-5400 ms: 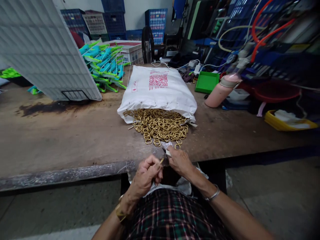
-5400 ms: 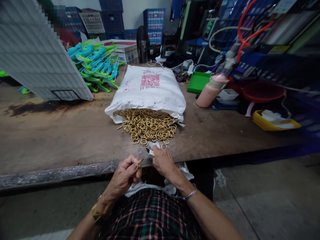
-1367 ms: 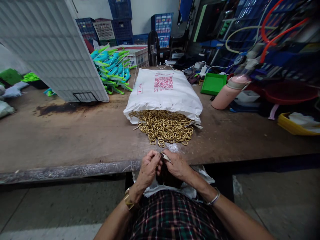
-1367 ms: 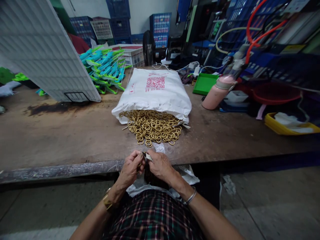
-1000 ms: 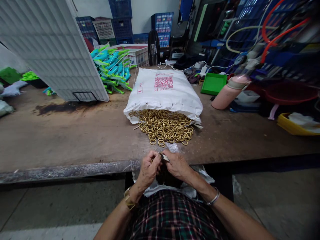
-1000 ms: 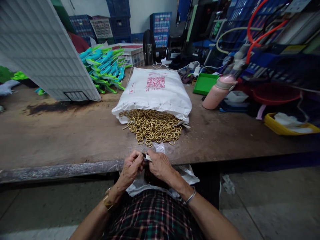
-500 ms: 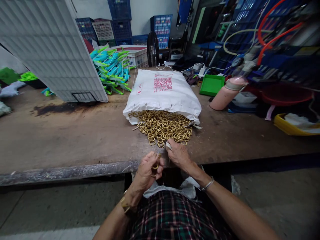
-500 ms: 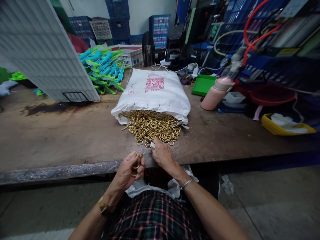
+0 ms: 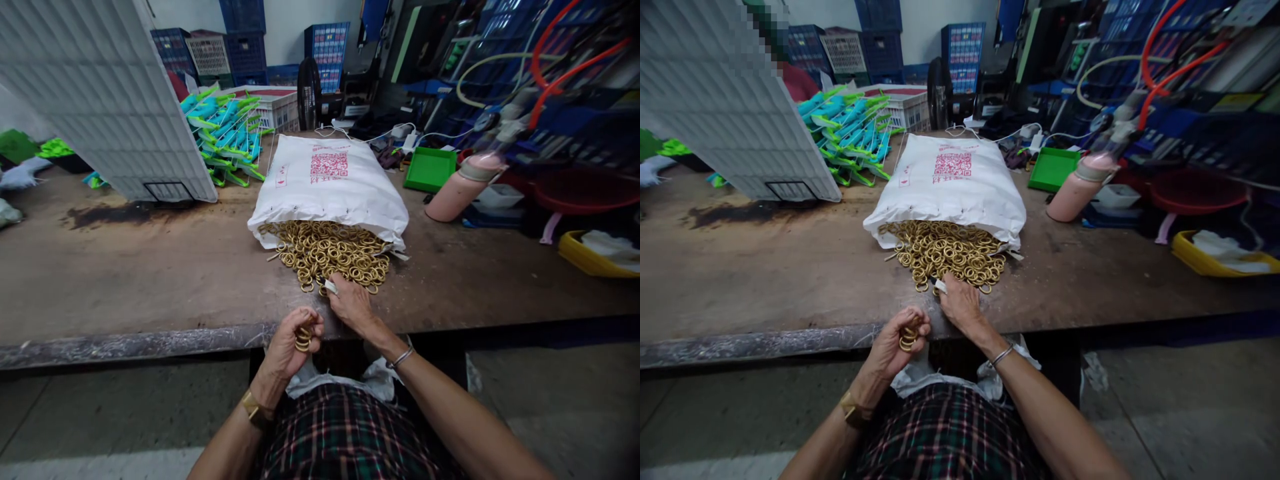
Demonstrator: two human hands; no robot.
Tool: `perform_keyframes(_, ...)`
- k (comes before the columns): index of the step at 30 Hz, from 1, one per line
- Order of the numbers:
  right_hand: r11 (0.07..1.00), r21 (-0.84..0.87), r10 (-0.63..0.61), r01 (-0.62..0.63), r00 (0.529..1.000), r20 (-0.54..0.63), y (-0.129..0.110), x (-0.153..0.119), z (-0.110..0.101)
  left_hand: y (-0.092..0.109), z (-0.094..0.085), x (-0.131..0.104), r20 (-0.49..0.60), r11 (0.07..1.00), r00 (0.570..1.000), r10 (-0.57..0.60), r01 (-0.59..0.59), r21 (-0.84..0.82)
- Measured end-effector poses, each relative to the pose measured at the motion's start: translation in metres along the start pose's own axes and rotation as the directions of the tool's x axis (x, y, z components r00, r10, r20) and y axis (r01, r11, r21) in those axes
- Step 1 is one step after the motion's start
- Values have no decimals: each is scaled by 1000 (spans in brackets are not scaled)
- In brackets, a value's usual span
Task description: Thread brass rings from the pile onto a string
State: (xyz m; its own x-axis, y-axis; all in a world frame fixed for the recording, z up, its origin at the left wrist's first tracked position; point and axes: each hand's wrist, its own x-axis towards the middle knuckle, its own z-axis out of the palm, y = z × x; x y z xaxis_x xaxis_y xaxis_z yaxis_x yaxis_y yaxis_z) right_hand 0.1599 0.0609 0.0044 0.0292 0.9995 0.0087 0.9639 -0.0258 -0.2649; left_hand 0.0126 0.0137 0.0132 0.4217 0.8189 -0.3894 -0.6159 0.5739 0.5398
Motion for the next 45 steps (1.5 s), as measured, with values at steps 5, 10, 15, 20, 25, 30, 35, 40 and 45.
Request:
perform_keyframes(5,943,315,-86,109,992,-87,10,-9,5,1,3,8,-106,997,992,64,-60,45)
perform_keyframes(10,815,564,-102,133,991,-87,2,-23,-5,1,8,13,-156,989,983,91,-72,126)
perform_keyframes(15,759,639,-118,125,992,-54,-5,-30,-15,-4,11,13,-129,966,984,119,-85,246)
perform_keyframes(20,686,727,-57,2,997,52,-6,-28,-13,-8,9,13,-112,862,964,242,-161,481)
perform_keyframes(25,702,711,-7,-53,997,81,-7,-24,-10,-9,8,14,-94,785,963,251,-145,602)
perform_keyframes(30,710,703,-22,-34,997,71,-8,-22,-7,-5,10,13,-68,899,995,73,-36,436)
perform_keyframes(35,689,723,-23,-42,997,80,-9,-21,-5,-4,11,13,-60,925,997,50,-23,380)
perform_keyframes(40,659,749,-14,-70,994,105,-8,-20,-4,-4,10,13,-63,924,996,57,-29,380)
perform_keyframes(45,629,773,-15,-78,993,113,-6,-19,1,-3,10,14,-57,928,997,54,-29,371)
